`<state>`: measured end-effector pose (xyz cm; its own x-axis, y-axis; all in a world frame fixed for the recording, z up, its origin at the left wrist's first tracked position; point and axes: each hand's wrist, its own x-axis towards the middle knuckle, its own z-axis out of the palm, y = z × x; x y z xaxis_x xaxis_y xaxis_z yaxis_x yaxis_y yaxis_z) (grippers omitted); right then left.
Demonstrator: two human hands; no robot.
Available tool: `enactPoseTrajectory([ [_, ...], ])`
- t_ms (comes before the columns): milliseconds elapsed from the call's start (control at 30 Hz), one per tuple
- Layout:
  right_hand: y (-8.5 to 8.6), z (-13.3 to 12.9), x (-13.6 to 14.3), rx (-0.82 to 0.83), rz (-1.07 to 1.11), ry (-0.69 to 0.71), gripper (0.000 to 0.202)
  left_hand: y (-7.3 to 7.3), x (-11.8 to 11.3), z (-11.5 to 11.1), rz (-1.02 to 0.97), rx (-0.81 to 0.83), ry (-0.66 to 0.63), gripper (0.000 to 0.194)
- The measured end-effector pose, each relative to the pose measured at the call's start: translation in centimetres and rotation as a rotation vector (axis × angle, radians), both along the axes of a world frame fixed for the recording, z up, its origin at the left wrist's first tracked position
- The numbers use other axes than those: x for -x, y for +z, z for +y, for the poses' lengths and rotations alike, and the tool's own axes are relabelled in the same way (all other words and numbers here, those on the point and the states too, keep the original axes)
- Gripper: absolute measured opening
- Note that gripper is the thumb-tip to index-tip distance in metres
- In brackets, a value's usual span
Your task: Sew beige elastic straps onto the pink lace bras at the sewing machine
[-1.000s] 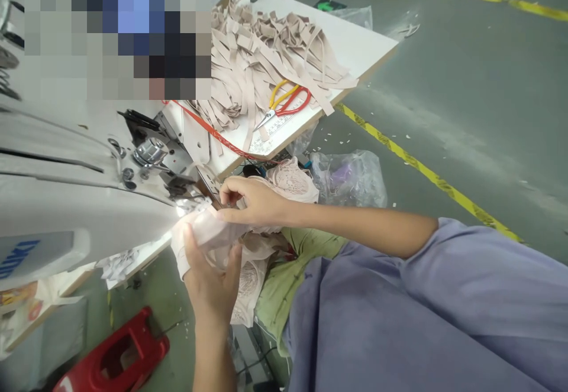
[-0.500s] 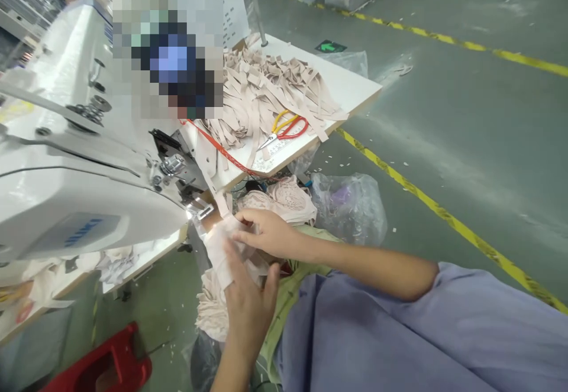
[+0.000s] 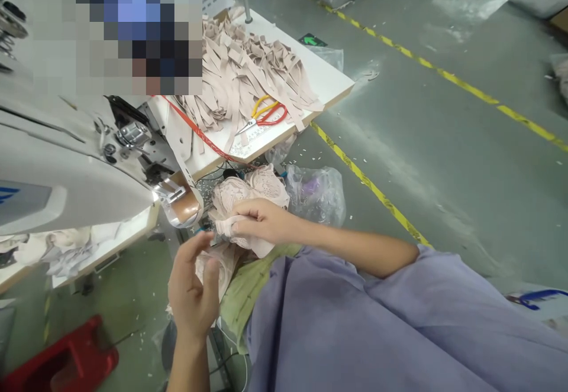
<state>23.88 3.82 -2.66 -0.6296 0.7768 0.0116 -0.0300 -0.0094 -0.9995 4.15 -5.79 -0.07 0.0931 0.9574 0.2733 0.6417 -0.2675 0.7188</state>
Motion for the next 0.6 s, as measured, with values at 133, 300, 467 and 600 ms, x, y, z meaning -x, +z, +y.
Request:
enactPoseTrajectory([
  [133,0.4,0.0,0.2,-0.123,-0.031,0.056,0.017,0.9,0.0,1.9,0.036,0.055,-0.202,0.061],
  [300,0.4,-0.3,-0.2,-0.334,-0.125,0.111,0.011,1.0,0.8,2.5,0.096,0.111,-0.175,0.021],
  [467,-0.2,-0.7,-0.2,-0.901,-0.216,-0.057,0.012,-0.6,1.8,1.7,0.249,-0.306,-0.207,0.018],
  [600,-0.8,-1.0,0.1,-1.174,-0.148,-0.183,0.01,-1.7,2.0,0.9,0.376,-0.628,-0.217,0.025],
])
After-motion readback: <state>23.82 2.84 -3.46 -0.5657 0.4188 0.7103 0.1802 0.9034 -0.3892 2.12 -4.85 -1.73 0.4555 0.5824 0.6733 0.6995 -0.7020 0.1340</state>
